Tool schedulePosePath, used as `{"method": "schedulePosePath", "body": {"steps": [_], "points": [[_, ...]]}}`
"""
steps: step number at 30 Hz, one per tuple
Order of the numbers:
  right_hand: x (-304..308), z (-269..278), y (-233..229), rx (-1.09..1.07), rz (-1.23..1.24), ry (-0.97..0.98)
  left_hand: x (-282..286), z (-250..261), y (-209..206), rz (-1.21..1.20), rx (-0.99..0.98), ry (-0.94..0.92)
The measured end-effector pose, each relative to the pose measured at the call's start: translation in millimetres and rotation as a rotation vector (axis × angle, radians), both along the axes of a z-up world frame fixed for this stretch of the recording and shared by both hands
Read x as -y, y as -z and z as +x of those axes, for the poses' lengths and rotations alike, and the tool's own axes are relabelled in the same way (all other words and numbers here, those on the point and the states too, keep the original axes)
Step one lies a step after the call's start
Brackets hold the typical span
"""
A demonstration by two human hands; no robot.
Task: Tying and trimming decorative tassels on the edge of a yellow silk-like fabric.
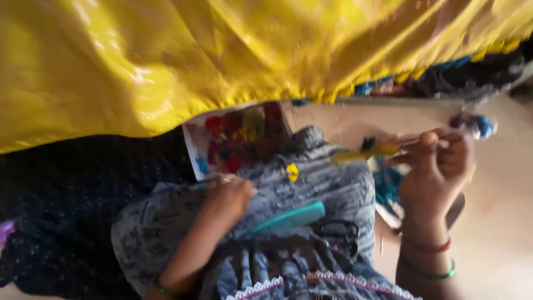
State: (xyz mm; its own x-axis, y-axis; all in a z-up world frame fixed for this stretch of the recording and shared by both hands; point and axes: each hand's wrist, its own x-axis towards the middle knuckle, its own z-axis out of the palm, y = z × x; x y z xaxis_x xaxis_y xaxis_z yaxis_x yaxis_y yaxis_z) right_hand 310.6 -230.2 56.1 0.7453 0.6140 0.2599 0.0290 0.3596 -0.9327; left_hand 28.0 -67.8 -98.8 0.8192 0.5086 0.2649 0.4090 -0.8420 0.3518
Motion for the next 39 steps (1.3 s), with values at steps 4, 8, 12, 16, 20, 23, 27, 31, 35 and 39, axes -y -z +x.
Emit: {"method": "schedulePosePath", "body": {"steps": [4, 8, 12, 16, 20, 23, 27, 31, 35, 39], "points": [[20, 4, 2, 0.630, -0.222, 0.242, -1, -21, -5, -0.129, 0.216, -0.118], [34, 18, 34, 0.946, -0.603, 0.456, 9, -5, -2, -0.245, 0.305, -0.106], [25, -6, 55, 1.014, -0.684, 0.181, 24, 23, -32, -0.220, 0.329, 0.122], [10, -62, 69, 0.957, -0.454, -0.230, 23, 32, -56, -0.119, 0.365, 0.256], [-8, -86, 78, 0.843, -0.405, -0.315, 4, 2, -66, -0.007, 0.103, 0.071], [5, -57, 126, 0.780, -0.462, -0.259, -4, -39, -50, 0.003, 0.079, 0.029], [61, 30, 193, 0.628, -0.980, -0.116, 6, -68, -36, -0.019, 0.020, -0.049], [141, 151, 270, 0.856, -1.049, 0.309, 15, -58, -31, -0.032, 0.005, -0.055], [265, 293, 402, 1.477, -1.745, 0.302, 17, -29, -31, -0.029, 0.052, 0.064], [297, 283, 424, 1.408, -1.808, 0.194, 10, -12, -17, 0.008, 0.137, 0.157]]}}
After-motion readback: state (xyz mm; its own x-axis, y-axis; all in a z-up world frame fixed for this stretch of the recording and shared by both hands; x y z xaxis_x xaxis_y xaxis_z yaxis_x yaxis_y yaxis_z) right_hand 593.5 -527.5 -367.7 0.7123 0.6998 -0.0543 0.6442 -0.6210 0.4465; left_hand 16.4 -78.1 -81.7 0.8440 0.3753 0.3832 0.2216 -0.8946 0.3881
